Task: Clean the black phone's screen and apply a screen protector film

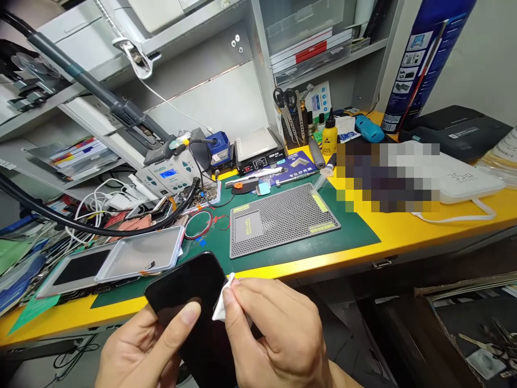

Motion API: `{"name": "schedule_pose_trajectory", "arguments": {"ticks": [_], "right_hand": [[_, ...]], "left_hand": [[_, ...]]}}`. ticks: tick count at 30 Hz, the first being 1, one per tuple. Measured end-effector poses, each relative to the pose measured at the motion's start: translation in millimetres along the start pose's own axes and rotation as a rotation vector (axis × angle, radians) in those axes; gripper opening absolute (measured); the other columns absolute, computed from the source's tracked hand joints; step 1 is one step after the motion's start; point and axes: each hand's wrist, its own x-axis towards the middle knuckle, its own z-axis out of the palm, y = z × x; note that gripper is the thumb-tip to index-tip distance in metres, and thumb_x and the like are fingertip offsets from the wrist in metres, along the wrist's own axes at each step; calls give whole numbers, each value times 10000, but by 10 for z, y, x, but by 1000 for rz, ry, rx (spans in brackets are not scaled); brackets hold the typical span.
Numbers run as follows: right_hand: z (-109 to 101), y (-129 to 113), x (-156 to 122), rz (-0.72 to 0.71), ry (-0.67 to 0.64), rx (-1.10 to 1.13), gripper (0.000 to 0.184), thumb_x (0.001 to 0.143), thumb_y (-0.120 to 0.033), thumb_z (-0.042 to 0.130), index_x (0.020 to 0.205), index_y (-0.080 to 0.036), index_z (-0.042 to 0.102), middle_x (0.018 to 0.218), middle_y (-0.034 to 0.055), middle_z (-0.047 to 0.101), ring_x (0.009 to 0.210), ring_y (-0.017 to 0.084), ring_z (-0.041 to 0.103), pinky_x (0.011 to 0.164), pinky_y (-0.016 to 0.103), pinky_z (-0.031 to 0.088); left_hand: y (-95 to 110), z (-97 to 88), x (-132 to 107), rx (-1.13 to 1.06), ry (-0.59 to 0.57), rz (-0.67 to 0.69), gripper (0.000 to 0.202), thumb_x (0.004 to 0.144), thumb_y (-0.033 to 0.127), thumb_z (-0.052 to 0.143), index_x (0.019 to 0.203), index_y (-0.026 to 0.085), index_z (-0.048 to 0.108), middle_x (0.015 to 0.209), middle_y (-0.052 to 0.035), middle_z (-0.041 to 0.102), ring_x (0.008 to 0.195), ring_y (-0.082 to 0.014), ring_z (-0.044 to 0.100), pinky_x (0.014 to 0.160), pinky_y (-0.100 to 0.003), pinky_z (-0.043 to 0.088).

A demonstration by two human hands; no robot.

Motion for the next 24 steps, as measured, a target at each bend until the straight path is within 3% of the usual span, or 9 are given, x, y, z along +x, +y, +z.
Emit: {"name": "schedule_pose_trajectory", "arguments": {"ticks": [5, 7, 10, 12, 14, 19, 21, 24], "right_hand": [[-28, -27, 109, -28, -11, -16, 160, 898, -32, 632, 953, -133, 744, 884, 39, 731, 837, 131, 706, 870, 191, 572], [-57, -44, 249, 159, -72, 62, 142, 943, -144, 636, 891, -153, 769, 852, 24, 730, 796, 128, 695, 786, 179, 560], [-109, -37, 481, 615, -274, 266, 276, 938, -384, 677, 794, -180, 794, 777, 7, 716, 706, 126, 647, 593, 175, 479], [-117, -20, 581, 745, -333, 350, 334, 905, -452, 699, 767, -163, 795, 743, 16, 697, 675, 125, 600, 551, 191, 419], [-91, -10, 599, 713, -281, 328, 325, 893, -430, 711, 743, -152, 787, 741, 24, 684, 682, 124, 578, 573, 210, 404], [7, -19, 409, 459, -90, 110, 295, 924, -303, 665, 670, -186, 759, 705, 8, 638, 668, 107, 559, 597, 233, 401], [1, -14, 353, 466, -96, 121, 289, 915, -296, 666, 662, -188, 751, 698, 7, 628, 657, 105, 553, 585, 235, 396], [-55, 3, 324, 611, -172, 223, 300, 871, -355, 710, 633, -173, 729, 687, 14, 629, 652, 114, 561, 598, 235, 406]], "left_hand": [[-13, 46, 31, -118, -80, -32, 379, 759, 356, 849, 1071, 151, 787, 1017, -116, 799, 974, -290, 746, 915, -380, 599], [-7, 67, 19, -161, -114, -54, 402, 784, 346, 830, 1134, 158, 772, 1043, -118, 793, 1021, -296, 735, 976, -414, 570], [9, 76, 10, -203, -135, -64, 419, 799, 338, 816, 1175, 163, 760, 1049, -119, 789, 1062, -303, 721, 1013, -437, 542], [26, 75, 18, -203, -141, -64, 419, 801, 335, 816, 1179, 163, 759, 1055, -115, 786, 1073, -292, 714, 1031, -423, 527], [46, 77, 33, -194, -134, -74, 425, 803, 329, 819, 1192, 169, 751, 1063, -103, 784, 1063, -267, 713, 1030, -392, 521], [87, 113, 70, -221, -57, -84, 449, 760, 313, 858, 1169, 164, 745, 1057, -98, 779, 994, -257, 726, 936, -377, 567], [95, 128, 80, -242, -36, -74, 418, 747, 312, 867, 1122, 165, 753, 1048, -97, 777, 963, -259, 732, 888, -380, 589], [103, 134, 97, -243, -22, -54, 292, 752, 308, 863, 985, 165, 759, 998, -78, 778, 953, -253, 733, 861, -360, 595]]}}
